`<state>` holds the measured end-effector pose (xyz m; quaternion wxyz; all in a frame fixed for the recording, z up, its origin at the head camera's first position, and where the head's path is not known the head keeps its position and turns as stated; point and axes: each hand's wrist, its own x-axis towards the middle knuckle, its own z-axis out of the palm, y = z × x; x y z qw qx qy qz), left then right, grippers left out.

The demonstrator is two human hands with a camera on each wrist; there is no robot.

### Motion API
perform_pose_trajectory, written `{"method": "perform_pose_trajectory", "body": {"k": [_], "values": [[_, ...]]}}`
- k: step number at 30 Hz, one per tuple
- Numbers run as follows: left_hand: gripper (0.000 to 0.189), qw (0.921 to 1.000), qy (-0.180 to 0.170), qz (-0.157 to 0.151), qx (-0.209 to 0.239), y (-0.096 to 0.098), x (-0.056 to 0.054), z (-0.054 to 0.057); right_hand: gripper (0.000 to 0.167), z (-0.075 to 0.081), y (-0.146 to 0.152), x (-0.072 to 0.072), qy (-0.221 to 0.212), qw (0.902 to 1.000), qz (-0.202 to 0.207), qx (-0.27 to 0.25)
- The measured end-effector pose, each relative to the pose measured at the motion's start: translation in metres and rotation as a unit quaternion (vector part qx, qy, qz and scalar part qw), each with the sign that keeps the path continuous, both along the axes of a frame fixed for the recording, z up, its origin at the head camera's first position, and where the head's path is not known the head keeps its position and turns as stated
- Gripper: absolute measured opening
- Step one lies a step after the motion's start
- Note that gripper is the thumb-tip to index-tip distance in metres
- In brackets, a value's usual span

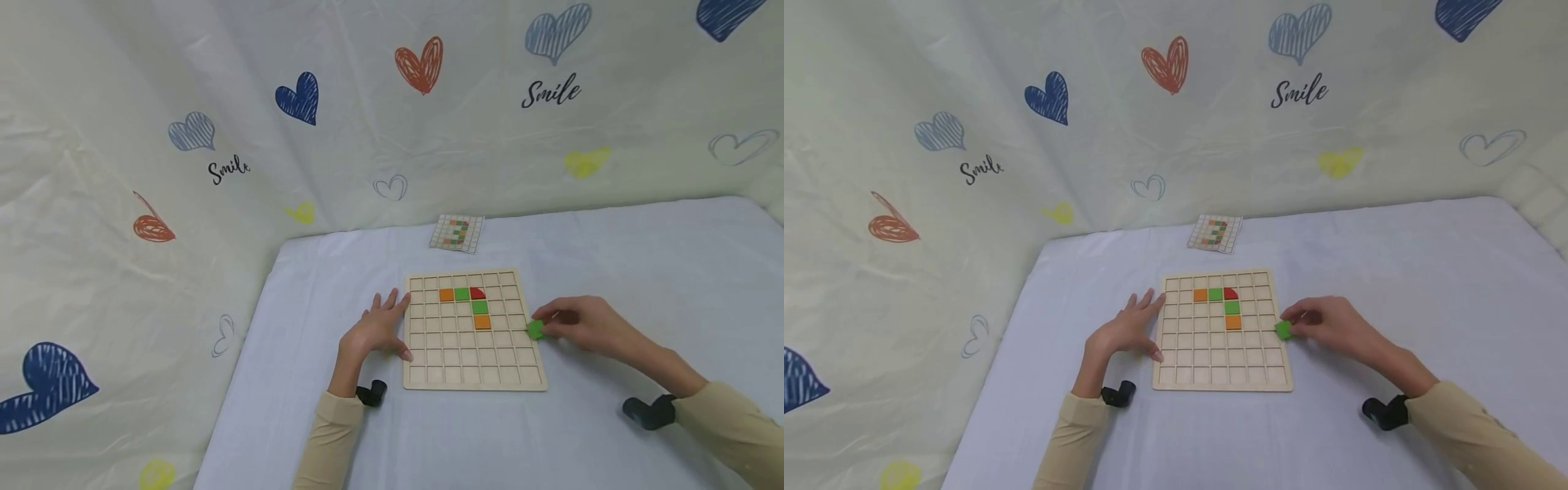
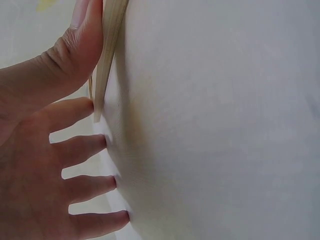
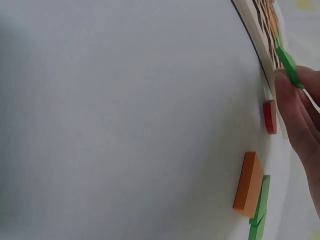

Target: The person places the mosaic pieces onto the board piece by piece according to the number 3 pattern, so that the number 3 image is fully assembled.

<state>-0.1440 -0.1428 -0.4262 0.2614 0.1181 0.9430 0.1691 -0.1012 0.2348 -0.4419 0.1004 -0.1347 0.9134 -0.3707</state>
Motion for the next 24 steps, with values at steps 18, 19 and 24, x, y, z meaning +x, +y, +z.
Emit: {"method": "perform_pose_trajectory", "body": {"k": [18,19,24], "values": [[0.122,1.0000,0.000,0.003,0.001,-0.002,-0.001,-0.003,0.029,-0.003,-0.046,-0.021,-0.007,0.9989,0.036,-0.030],[0.122,1.0000,0.000,0.003,0.001,-0.002,-0.001,-0.003,0.028,-0.003,-0.049,-0.023,-0.006,0.9987,0.039,-0.032],[0.122,1.0000,0.000,0.001,0.006,-0.002,-0.001,-0.002,0.028,-0.004,-0.060,-0.030,-0.011,0.9984,0.042,-0.037]]}}
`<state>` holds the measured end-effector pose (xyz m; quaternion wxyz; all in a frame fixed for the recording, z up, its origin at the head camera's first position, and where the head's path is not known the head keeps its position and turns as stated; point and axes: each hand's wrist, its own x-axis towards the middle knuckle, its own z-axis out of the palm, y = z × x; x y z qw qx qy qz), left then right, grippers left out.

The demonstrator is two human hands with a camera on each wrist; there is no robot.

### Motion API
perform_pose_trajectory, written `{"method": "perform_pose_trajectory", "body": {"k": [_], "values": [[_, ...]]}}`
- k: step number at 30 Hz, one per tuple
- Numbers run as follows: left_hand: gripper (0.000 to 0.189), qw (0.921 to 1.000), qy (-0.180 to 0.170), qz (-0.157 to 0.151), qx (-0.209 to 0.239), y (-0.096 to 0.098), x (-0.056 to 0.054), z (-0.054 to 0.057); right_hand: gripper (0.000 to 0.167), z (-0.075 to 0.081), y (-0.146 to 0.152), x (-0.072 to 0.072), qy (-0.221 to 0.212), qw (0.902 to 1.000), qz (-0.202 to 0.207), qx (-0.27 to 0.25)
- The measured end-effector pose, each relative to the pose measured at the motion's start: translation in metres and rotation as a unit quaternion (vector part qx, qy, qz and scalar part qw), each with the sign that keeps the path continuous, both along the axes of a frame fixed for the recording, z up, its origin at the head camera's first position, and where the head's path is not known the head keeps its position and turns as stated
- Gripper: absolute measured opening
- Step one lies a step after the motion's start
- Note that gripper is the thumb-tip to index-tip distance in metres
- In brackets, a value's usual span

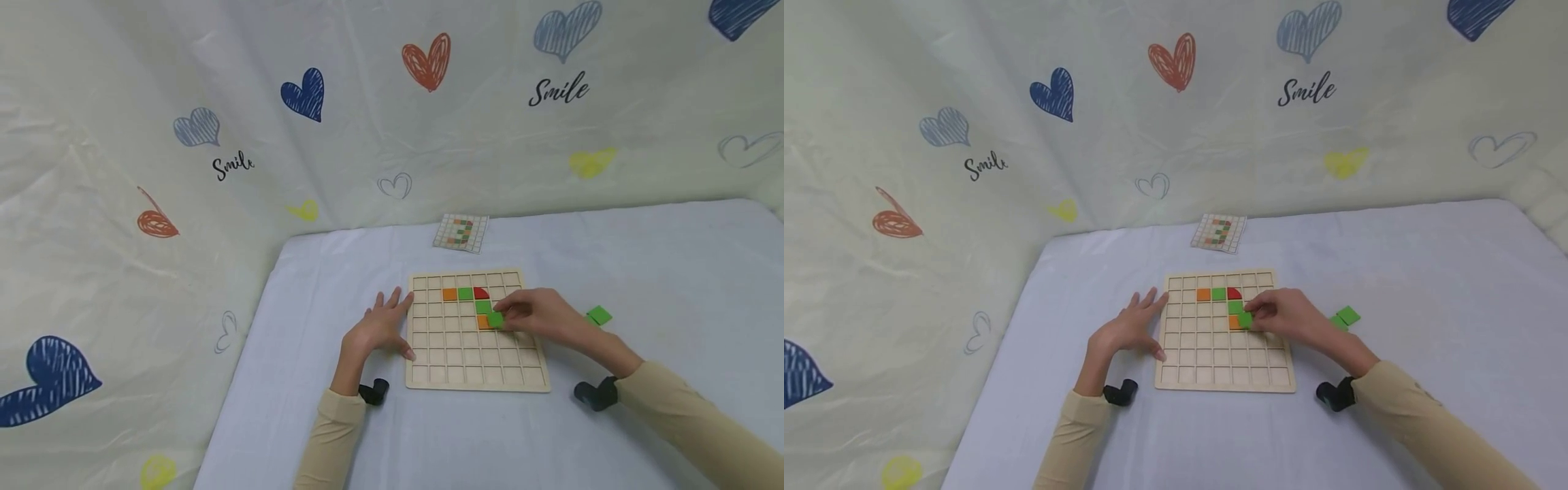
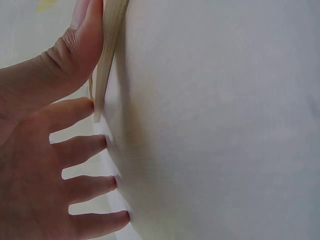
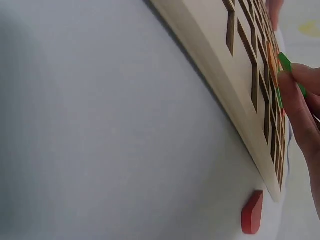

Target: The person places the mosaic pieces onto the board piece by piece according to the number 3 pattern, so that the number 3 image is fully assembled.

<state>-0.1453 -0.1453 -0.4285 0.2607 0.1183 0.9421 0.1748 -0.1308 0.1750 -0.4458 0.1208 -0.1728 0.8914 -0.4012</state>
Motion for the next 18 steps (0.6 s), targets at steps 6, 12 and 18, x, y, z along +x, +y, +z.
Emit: {"method": "perform_pose_trajectory", "body": {"k": [6,12,18], "values": [[0.121,1.0000,-0.004,-0.001,0.001,0.000,-0.001,0.001,0.028,-0.002,-0.013,-0.007,0.002,1.0000,0.007,0.007],[0.121,1.0000,-0.005,0.001,0.002,0.000,-0.002,0.001,0.027,-0.006,-0.023,-0.012,0.009,0.9998,0.017,0.011],[0.122,1.0000,-0.005,0.002,-0.001,0.000,-0.002,-0.001,0.024,-0.007,-0.031,-0.014,0.039,0.9986,0.034,0.011]]}}
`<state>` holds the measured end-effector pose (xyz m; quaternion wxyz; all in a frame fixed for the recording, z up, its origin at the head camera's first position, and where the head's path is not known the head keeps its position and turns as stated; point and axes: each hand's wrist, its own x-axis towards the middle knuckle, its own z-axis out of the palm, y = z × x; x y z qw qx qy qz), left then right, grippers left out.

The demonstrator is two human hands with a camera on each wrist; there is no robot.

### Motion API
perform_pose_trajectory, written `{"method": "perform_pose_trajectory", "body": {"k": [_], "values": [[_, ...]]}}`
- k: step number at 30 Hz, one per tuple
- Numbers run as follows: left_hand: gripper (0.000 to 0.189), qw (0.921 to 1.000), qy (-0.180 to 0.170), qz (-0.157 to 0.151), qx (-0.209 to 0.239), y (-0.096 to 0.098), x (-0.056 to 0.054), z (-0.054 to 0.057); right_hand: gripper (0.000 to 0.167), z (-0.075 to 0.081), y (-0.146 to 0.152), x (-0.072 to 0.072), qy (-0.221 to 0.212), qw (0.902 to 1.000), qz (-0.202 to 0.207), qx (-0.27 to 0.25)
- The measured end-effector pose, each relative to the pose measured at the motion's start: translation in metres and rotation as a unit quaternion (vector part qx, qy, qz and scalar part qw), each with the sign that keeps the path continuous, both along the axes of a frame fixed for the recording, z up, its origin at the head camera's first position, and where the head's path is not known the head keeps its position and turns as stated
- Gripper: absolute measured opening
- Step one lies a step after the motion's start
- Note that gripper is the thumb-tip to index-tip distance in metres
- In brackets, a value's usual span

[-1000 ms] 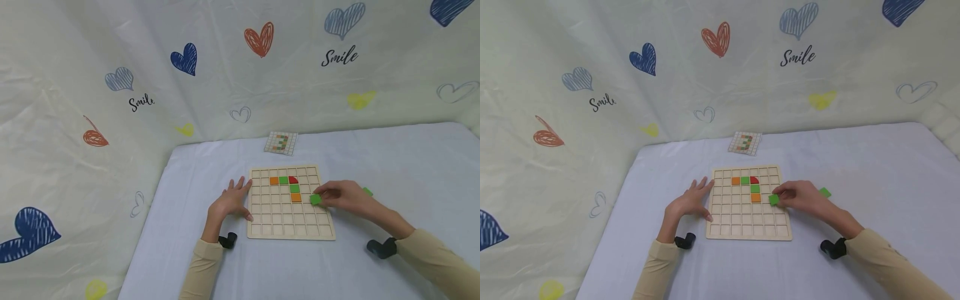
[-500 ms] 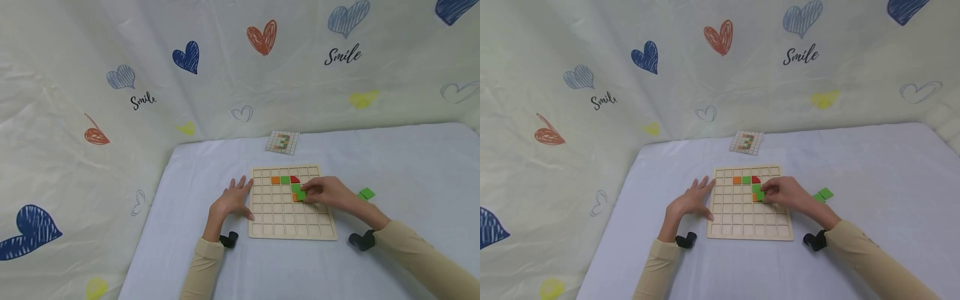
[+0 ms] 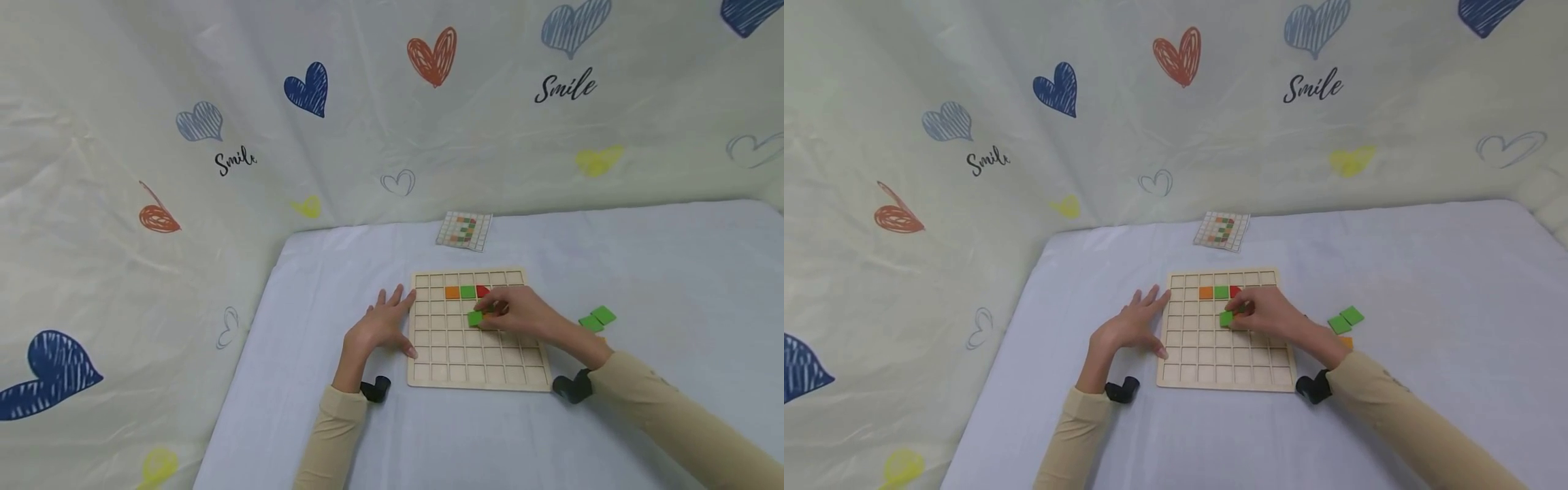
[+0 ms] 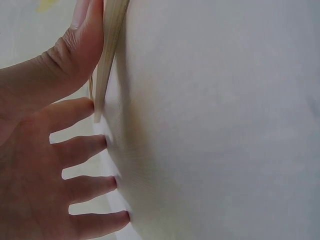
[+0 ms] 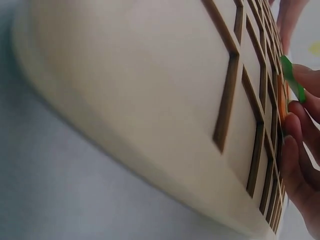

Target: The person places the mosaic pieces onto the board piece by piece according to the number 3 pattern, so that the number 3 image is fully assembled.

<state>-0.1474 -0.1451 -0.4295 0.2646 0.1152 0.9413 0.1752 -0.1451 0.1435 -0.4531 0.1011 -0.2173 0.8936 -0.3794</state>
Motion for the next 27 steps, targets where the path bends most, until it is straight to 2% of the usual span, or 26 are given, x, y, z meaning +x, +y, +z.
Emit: {"method": "perform_pose_trajectory", "body": {"k": [3,12,27], "values": [[0.122,1.0000,0.000,-0.001,-0.002,0.0002,-0.0005,0.0004,0.022,-0.0003,-0.0036,-0.0007,0.012,0.9999,0.002,0.006],[0.123,1.0000,-0.002,-0.003,-0.004,0.0000,-0.0005,0.0011,0.021,-0.0055,-0.0097,-0.0023,0.010,0.9999,0.000,0.010],[0.123,1.0000,-0.001,-0.002,-0.002,0.0004,0.0001,0.0015,0.024,-0.0061,-0.0050,0.0000,0.045,0.9983,0.019,0.031]]}}
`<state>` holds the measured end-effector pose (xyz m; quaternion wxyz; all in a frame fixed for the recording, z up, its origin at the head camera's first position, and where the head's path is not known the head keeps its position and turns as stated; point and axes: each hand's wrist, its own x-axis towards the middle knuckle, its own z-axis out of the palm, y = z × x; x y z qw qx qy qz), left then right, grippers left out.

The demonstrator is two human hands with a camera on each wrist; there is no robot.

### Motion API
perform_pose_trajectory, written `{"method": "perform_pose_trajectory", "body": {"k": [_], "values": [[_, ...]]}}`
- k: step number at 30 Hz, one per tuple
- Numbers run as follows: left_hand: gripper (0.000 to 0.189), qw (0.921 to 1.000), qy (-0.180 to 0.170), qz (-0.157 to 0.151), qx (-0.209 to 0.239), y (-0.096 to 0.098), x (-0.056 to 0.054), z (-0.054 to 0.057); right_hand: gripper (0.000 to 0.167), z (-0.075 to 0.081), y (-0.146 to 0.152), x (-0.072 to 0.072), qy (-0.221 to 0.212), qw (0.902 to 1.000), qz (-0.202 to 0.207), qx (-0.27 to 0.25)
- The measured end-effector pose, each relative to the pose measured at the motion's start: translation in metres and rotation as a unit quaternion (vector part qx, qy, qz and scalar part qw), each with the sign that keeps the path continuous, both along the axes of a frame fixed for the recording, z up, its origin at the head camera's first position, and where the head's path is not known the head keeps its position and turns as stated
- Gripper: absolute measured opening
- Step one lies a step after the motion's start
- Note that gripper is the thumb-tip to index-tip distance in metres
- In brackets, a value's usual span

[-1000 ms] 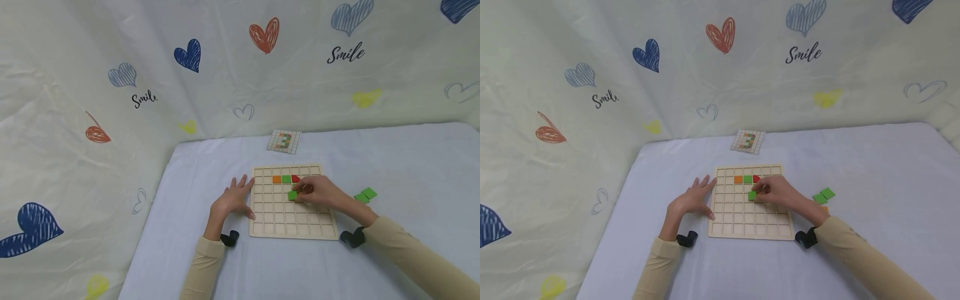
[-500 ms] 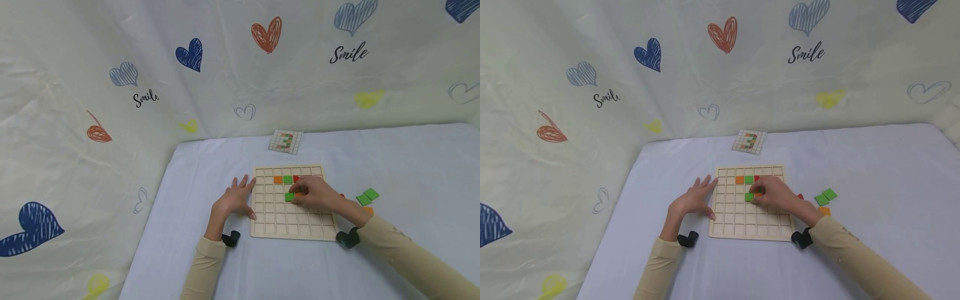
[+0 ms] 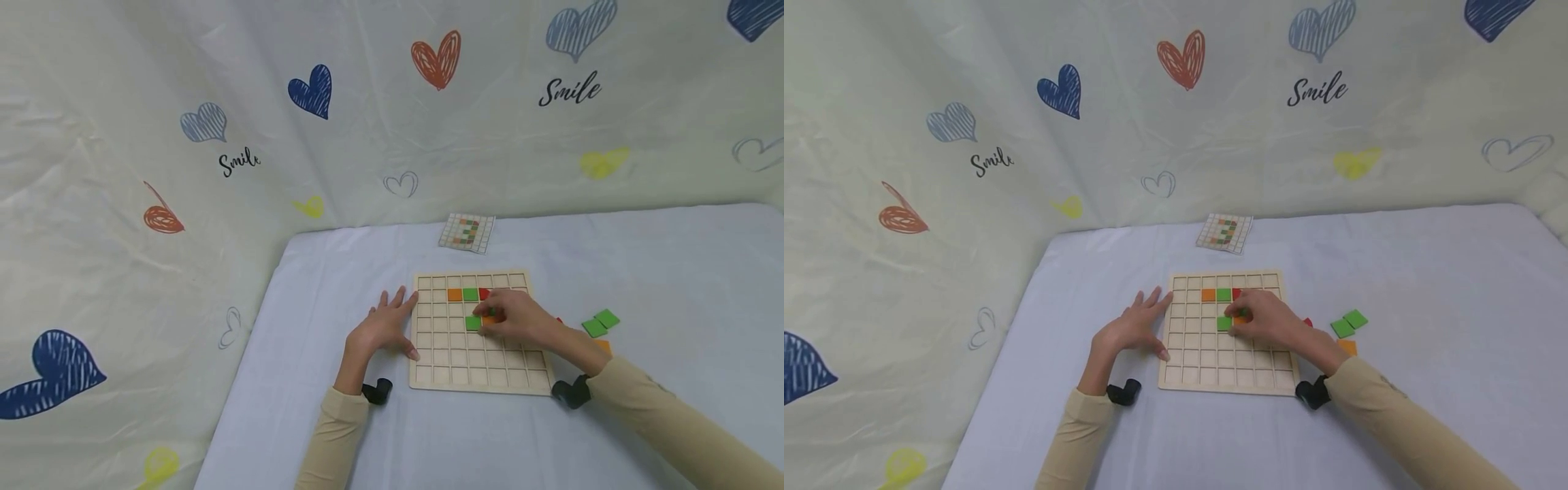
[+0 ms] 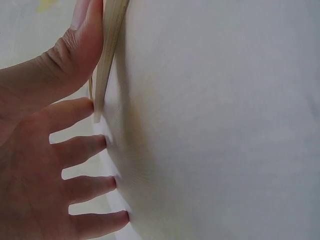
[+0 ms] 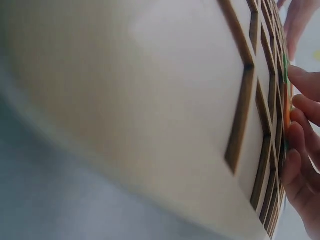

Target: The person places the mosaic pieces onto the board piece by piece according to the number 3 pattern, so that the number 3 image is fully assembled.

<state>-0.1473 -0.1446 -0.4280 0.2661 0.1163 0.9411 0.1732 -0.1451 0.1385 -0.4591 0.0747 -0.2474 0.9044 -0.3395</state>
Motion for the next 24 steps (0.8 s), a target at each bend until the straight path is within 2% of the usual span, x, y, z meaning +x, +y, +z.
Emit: {"method": "perform_pose_trajectory", "body": {"k": [8,14,19,24], "values": [[0.122,1.0000,0.001,0.001,-0.001,0.001,0.001,0.000,0.020,0.003,0.015,0.009,0.042,0.9991,-0.001,-0.007],[0.123,1.0000,0.005,0.004,-0.002,0.002,0.002,0.000,0.017,0.007,0.026,0.018,0.037,0.9988,-0.031,-0.004],[0.123,1.0000,0.004,0.001,-0.005,0.003,0.002,-0.001,0.015,0.007,0.037,0.024,0.064,0.9973,-0.035,-0.006],[0.122,1.0000,0.006,-0.003,-0.007,0.003,0.003,0.000,0.018,0.006,0.051,0.031,0.070,0.9965,-0.045,-0.006]]}}
